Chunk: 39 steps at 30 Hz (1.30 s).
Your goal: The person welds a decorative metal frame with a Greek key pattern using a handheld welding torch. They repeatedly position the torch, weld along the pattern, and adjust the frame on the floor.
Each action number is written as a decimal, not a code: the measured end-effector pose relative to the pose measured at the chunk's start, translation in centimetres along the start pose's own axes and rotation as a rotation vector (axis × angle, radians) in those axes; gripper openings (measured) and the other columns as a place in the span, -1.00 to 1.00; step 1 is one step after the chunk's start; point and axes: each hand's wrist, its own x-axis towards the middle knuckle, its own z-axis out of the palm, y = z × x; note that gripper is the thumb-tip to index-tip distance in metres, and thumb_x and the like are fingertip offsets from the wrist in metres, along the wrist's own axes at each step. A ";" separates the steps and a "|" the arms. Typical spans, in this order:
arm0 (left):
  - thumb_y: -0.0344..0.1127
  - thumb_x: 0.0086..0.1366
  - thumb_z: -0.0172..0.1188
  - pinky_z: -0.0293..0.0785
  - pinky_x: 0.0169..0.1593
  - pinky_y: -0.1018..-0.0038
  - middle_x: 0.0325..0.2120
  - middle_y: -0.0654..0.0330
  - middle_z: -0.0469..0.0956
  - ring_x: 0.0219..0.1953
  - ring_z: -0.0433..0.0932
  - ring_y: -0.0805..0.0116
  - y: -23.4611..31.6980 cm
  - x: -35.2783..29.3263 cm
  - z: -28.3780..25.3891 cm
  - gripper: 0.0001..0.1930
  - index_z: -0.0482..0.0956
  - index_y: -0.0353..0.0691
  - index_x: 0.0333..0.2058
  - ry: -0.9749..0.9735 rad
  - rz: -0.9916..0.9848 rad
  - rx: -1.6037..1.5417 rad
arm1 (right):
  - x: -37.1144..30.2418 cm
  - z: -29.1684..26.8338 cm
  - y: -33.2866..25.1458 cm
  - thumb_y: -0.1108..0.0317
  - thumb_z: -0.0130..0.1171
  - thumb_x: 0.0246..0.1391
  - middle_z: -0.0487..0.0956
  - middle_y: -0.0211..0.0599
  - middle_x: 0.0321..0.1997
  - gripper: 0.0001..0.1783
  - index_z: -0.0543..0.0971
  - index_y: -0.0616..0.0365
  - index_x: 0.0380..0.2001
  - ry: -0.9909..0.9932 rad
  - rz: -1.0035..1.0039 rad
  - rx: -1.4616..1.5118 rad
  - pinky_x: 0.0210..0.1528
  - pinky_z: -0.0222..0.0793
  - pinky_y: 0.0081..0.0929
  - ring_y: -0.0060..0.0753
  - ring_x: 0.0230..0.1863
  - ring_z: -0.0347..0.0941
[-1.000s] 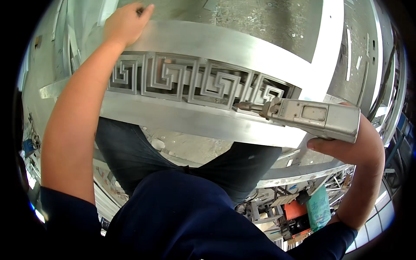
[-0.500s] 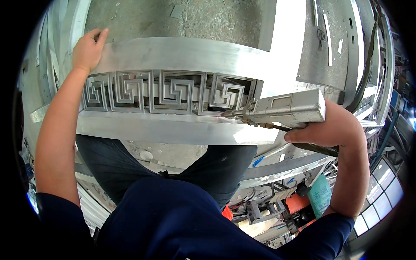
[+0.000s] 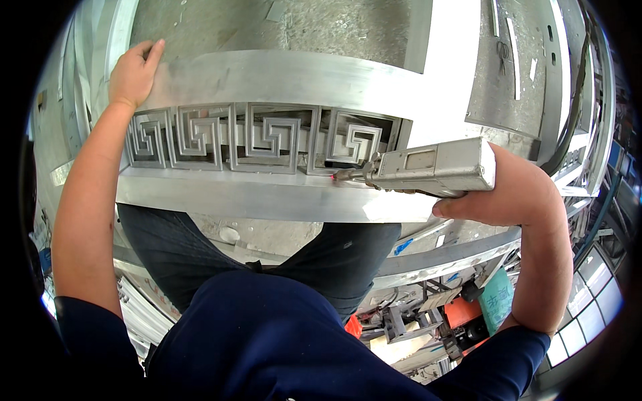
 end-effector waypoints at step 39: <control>0.25 0.40 -0.04 0.52 -0.12 0.21 -0.33 0.09 0.70 -0.22 0.64 0.02 0.0 0.1 0.1 -0.42 0.68 -0.19 -0.26 0.004 0.021 0.010 | -0.3 -0.2 1.8 0.43 0.58 -0.24 0.73 -0.19 -0.11 -0.36 0.64 0.18 0.03 -0.001 -0.059 0.181 -0.01 0.57 -0.41 -0.40 -0.12 0.66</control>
